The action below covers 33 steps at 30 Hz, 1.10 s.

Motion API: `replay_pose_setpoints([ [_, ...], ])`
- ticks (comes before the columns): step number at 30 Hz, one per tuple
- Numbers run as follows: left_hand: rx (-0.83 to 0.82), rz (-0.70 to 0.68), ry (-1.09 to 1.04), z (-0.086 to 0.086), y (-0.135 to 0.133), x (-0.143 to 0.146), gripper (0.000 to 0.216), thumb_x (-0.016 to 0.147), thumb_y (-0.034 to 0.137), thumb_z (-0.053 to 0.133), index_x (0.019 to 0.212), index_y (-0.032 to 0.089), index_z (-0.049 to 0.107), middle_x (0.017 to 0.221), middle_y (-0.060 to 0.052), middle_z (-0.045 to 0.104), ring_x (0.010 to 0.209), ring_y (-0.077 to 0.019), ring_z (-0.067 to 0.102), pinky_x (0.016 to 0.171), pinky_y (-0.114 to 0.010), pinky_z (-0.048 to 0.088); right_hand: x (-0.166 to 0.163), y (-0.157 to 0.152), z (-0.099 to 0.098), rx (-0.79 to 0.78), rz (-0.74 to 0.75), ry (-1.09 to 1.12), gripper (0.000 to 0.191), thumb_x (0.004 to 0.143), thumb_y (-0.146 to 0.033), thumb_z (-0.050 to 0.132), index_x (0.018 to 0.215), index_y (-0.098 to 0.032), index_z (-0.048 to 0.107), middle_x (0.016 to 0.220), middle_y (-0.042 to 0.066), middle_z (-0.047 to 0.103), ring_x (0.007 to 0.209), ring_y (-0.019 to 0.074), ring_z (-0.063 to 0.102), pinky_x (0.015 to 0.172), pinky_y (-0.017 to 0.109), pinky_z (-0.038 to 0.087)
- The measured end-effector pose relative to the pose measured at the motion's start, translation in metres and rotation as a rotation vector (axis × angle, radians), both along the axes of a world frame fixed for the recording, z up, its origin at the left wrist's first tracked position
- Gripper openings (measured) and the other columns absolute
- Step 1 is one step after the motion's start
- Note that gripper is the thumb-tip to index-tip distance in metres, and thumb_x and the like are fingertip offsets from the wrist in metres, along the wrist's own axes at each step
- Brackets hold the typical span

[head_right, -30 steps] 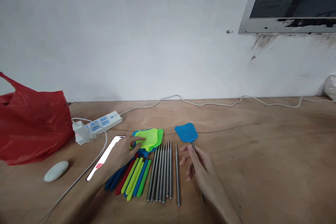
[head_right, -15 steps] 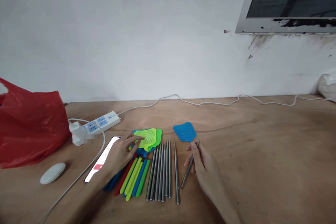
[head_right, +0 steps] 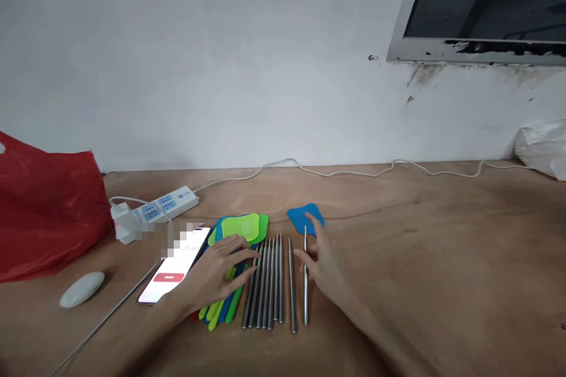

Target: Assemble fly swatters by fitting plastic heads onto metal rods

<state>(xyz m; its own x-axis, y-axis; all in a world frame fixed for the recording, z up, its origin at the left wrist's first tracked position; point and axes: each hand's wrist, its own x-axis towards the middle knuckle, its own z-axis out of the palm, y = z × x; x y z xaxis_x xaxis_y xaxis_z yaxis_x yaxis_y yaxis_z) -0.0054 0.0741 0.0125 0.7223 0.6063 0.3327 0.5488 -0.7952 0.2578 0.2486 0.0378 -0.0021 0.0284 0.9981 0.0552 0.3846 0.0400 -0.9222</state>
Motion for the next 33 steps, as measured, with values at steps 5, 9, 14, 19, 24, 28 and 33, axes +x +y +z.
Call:
replay_pose_setpoints([
  [5, 0.020, -0.057, 0.108, -0.008, 0.002, 0.002, 0.024, 0.100, 0.029, 0.048, 0.107, 0.019, 0.068, 0.099, -0.008, 0.067, 0.096, -0.0265, 0.064, 0.087, -0.042, 0.050, 0.001, 0.022, -0.020, 0.200, 0.152, -0.490, 0.037, 0.090, -0.030, 0.056, 0.126, -0.022, 0.056, 0.053, -0.008, 0.046, 0.053, 0.0166, 0.048, 0.057, 0.028, 0.032],
  [9, 0.027, -0.083, 0.116, -0.012, 0.005, 0.006, 0.024, 0.100, 0.027, 0.046, 0.104, 0.019, 0.069, 0.094, -0.007, 0.068, 0.090, -0.0239, 0.064, 0.083, -0.038, 0.049, -0.001, 0.030, -0.023, 0.231, 0.252, -0.536, 0.016, 0.091, -0.028, 0.055, 0.104, -0.023, 0.065, 0.061, -0.003, 0.055, 0.060, 0.0180, 0.051, 0.059, 0.029, 0.030],
  [14, 0.015, -0.072, 0.083, -0.013, 0.003, 0.008, 0.021, 0.099, 0.024, 0.049, 0.097, 0.018, 0.069, 0.089, -0.006, 0.068, 0.087, -0.0225, 0.063, 0.080, -0.034, 0.047, 0.003, 0.020, -0.011, 0.266, 0.417, -0.560, 0.022, 0.098, -0.036, 0.046, 0.092, -0.022, 0.061, 0.062, -0.002, 0.057, 0.060, 0.0183, 0.053, 0.062, 0.029, 0.031],
  [19, -0.017, -0.046, 0.053, -0.012, 0.002, 0.003, 0.022, 0.099, 0.024, 0.049, 0.092, 0.018, 0.069, 0.085, -0.005, 0.069, 0.083, -0.0214, 0.063, 0.080, -0.034, 0.046, 0.012, 0.005, -0.007, 0.366, 0.677, -0.621, 0.044, 0.077, -0.066, 0.066, 0.083, -0.023, 0.059, 0.062, -0.004, 0.054, 0.057, 0.0167, 0.047, 0.060, 0.030, 0.029],
  [24, -0.023, -0.046, 0.038, -0.014, 0.001, -0.001, 0.018, 0.095, 0.023, 0.053, 0.087, 0.018, 0.068, 0.082, -0.004, 0.069, 0.081, -0.0219, 0.061, 0.076, -0.034, 0.043, 0.009, -0.001, -0.027, 0.475, 0.746, -0.762, 0.060, 0.065, -0.081, 0.061, 0.077, -0.022, 0.057, 0.067, 0.002, 0.059, 0.061, 0.0198, 0.051, 0.064, 0.033, 0.031],
  [28, -0.019, -0.046, 0.022, -0.016, -0.001, 0.000, 0.013, 0.092, 0.024, 0.056, 0.087, 0.018, 0.068, 0.081, -0.004, 0.068, 0.080, -0.0220, 0.060, 0.076, -0.035, 0.043, 0.005, 0.001, -0.037, 0.455, 0.730, -0.830, 0.060, 0.064, -0.082, 0.055, 0.071, -0.023, 0.050, 0.065, 0.001, 0.059, 0.058, 0.0190, 0.050, 0.060, 0.032, 0.027],
  [33, -0.027, -0.073, 0.033, -0.012, -0.004, -0.002, 0.009, 0.089, 0.026, 0.061, 0.089, 0.019, 0.067, 0.082, -0.003, 0.069, 0.083, -0.0219, 0.061, 0.080, -0.036, 0.042, 0.003, 0.002, -0.028, 0.397, 0.686, -0.831, 0.054, 0.069, -0.074, 0.062, 0.070, -0.022, 0.046, 0.068, 0.000, 0.060, 0.062, 0.0188, 0.054, 0.059, 0.031, 0.025],
])
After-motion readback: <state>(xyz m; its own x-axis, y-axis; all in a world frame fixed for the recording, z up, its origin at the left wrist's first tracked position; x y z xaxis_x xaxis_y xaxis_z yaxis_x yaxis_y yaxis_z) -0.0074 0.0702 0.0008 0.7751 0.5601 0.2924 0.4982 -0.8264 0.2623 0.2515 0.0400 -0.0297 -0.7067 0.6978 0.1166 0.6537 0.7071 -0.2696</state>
